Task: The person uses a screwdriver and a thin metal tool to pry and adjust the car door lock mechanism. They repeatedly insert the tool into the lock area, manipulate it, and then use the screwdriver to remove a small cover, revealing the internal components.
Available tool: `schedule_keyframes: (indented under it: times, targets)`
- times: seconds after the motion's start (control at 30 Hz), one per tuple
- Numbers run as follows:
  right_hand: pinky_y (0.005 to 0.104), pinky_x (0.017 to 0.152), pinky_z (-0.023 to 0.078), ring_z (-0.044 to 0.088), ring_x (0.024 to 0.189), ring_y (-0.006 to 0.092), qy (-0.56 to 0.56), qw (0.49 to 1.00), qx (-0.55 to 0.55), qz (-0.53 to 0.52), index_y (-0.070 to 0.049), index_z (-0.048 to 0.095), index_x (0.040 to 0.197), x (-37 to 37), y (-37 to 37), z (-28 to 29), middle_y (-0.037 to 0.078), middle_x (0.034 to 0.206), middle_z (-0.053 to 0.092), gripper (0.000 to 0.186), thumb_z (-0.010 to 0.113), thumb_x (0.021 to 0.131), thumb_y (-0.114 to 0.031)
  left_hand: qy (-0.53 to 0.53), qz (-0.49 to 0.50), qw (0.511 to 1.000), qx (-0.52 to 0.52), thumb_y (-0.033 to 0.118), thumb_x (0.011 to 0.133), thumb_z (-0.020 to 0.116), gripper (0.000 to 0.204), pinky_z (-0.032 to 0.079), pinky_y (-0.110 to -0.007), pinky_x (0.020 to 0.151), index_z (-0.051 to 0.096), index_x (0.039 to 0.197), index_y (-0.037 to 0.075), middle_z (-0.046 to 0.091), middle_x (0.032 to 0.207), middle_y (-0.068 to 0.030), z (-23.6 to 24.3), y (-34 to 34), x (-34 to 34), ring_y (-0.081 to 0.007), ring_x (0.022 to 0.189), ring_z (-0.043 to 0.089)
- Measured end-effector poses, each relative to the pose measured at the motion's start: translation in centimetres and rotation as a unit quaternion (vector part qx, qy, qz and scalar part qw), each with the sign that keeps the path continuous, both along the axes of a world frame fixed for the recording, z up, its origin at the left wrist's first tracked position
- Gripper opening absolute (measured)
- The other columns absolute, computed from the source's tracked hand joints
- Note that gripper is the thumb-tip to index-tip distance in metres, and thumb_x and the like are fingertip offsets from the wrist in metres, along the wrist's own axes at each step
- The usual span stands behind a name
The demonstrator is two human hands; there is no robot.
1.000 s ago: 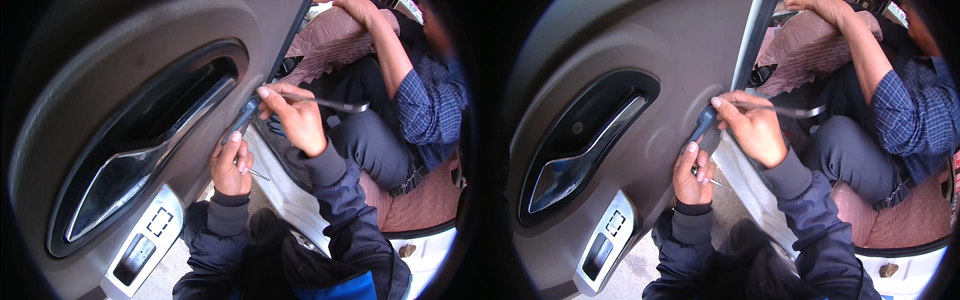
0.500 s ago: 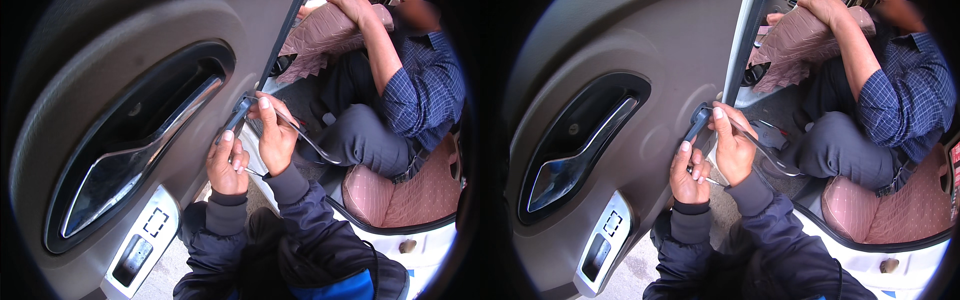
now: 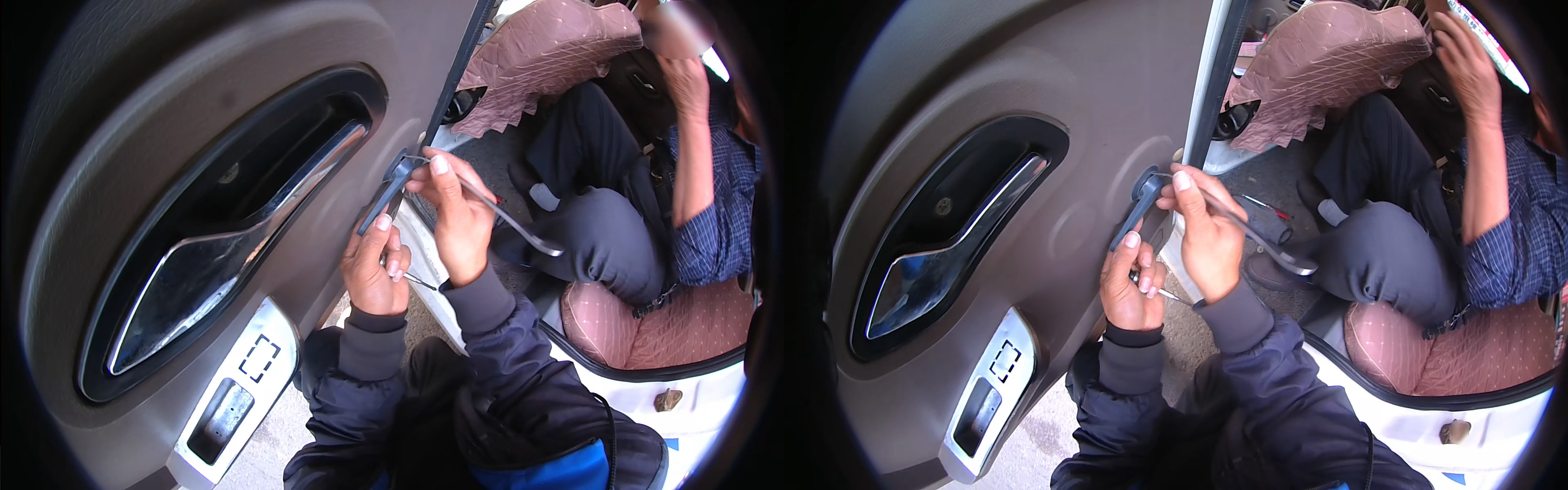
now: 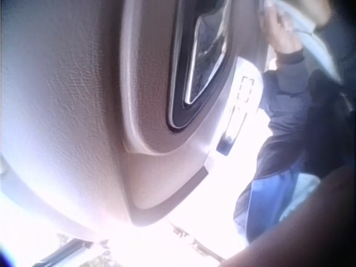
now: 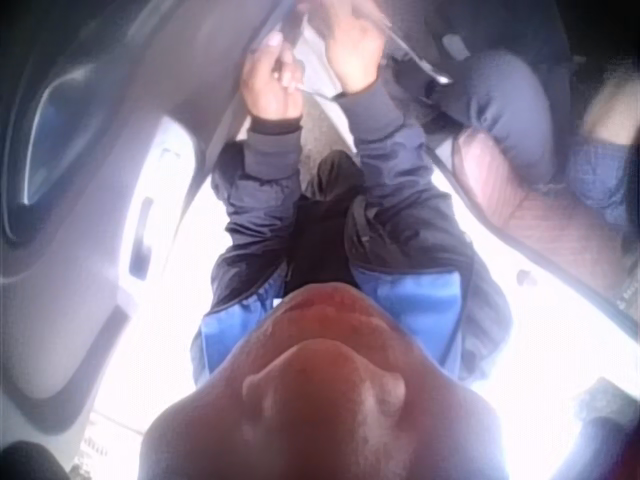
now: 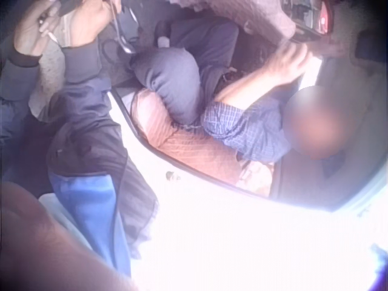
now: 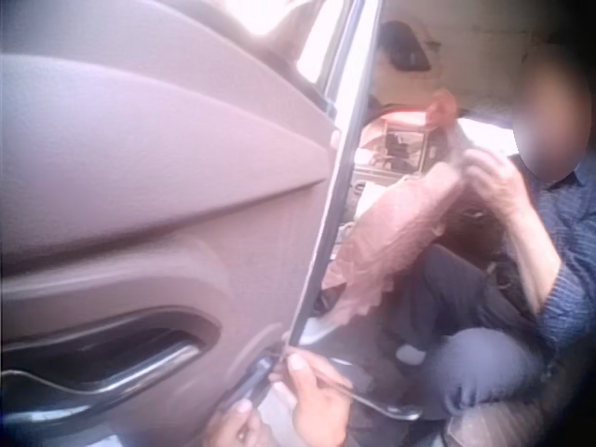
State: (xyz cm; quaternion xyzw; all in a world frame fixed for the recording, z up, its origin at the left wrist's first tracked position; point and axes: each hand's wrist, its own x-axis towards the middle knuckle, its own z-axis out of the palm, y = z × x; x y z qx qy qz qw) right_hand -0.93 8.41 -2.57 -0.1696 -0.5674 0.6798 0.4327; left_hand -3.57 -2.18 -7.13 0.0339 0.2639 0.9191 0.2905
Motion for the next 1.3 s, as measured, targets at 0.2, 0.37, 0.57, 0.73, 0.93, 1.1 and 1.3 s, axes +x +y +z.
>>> schedule_keyframes:
  times: [0.2, 0.37, 0.57, 0.73, 0.93, 1.1, 1.3]
  targets:
    - [0.0279, 0.073, 0.056, 0.069, 0.075, 0.0151, -0.084, 0.989, 0.079, 0.092, 0.007, 0.071, 0.109, 0.0, 3.9, 2.9, 0.011, 0.086, 0.072, 0.032, 0.066, 0.103, -0.024, -0.012, 0.001, 1.000, 0.009, 0.014, 0.103, 0.062, 0.024, 0.035, -0.022, 0.049, 0.067, 0.123, 0.002, 0.055, 0.075, -0.0012, 0.1, -0.1, 0.1, -0.0055, 0.052, 0.039]
    - [0.0247, 0.064, 0.052, 0.067, 0.067, 0.0115, -0.137, 0.970, 0.163, 0.121, 0.005, 0.075, 0.098, -0.3, 5.3, 4.6, 0.008, 0.076, 0.071, 0.029, 0.068, 0.100, -0.024, -0.021, 0.002, 1.000, 0.012, 0.011, 0.102, 0.062, 0.024, 0.034, -0.022, 0.050, 0.068, 0.122, 0.002, 0.055, 0.074, -0.0011, 0.4, 0.0, -0.1, -0.0056, 0.053, 0.039]
    - [0.0261, 0.070, 0.054, 0.068, 0.071, 0.0136, -0.180, 0.957, 0.185, 0.131, 0.006, 0.074, 0.106, -0.6, 5.2, 5.2, 0.009, 0.080, 0.072, 0.027, 0.066, 0.102, -0.020, -0.021, 0.004, 1.000, 0.006, 0.012, 0.102, 0.063, 0.023, 0.034, -0.022, 0.049, 0.068, 0.122, 0.001, 0.054, 0.073, -0.0007, 0.5, 0.0, -0.2, -0.0054, 0.053, 0.039]
    - [0.0274, 0.077, 0.055, 0.068, 0.079, 0.0148, -0.077, 0.988, 0.117, 0.058, 0.007, 0.073, 0.113, 0.0, 2.3, 2.3, 0.011, 0.088, 0.073, 0.028, 0.068, 0.103, -0.019, -0.022, 0.005, 1.000, 0.012, 0.012, 0.102, 0.063, 0.020, 0.034, -0.022, 0.049, 0.068, 0.118, 0.002, 0.054, 0.073, -0.0008, 0.5, 0.1, -0.1, -0.0053, 0.053, 0.039]
    - [0.0289, 0.080, 0.055, 0.066, 0.083, 0.0136, -0.008, 0.994, 0.093, -0.053, 0.005, 0.070, 0.117, -1.0, -0.4, -0.4, 0.008, 0.090, 0.070, 0.028, 0.065, 0.104, -0.020, -0.007, 0.009, 1.000, -0.015, 0.019, 0.103, 0.062, 0.027, 0.033, -0.021, 0.046, 0.065, 0.124, 0.002, 0.052, 0.072, 0.0001, 0.4, 0.2, -0.1, -0.0050, 0.050, 0.039]
    - [0.0291, 0.082, 0.054, 0.065, 0.084, 0.0132, -0.006, 0.994, 0.074, -0.086, 0.005, 0.069, 0.118, -1.4, -1.0, -0.8, 0.007, 0.089, 0.069, 0.031, 0.063, 0.106, -0.023, -0.004, 0.013, 1.000, -0.016, 0.021, 0.103, 0.062, 0.031, 0.034, -0.021, 0.046, 0.064, 0.127, 0.001, 0.052, 0.072, 0.0003, 0.5, 0.4, 0.1, -0.0053, 0.049, 0.039]
    - [0.0284, 0.084, 0.053, 0.064, 0.088, 0.0120, 0.029, 0.997, -0.020, -0.075, 0.003, 0.069, 0.120, -1.9, -1.2, -1.4, 0.007, 0.094, 0.070, 0.033, 0.064, 0.106, -0.026, -0.001, 0.020, 0.999, -0.029, 0.024, 0.102, 0.062, 0.035, 0.034, -0.021, 0.046, 0.064, 0.127, 0.000, 0.053, 0.071, 0.0000, 0.8, 0.7, 0.2, -0.0057, 0.047, 0.039]
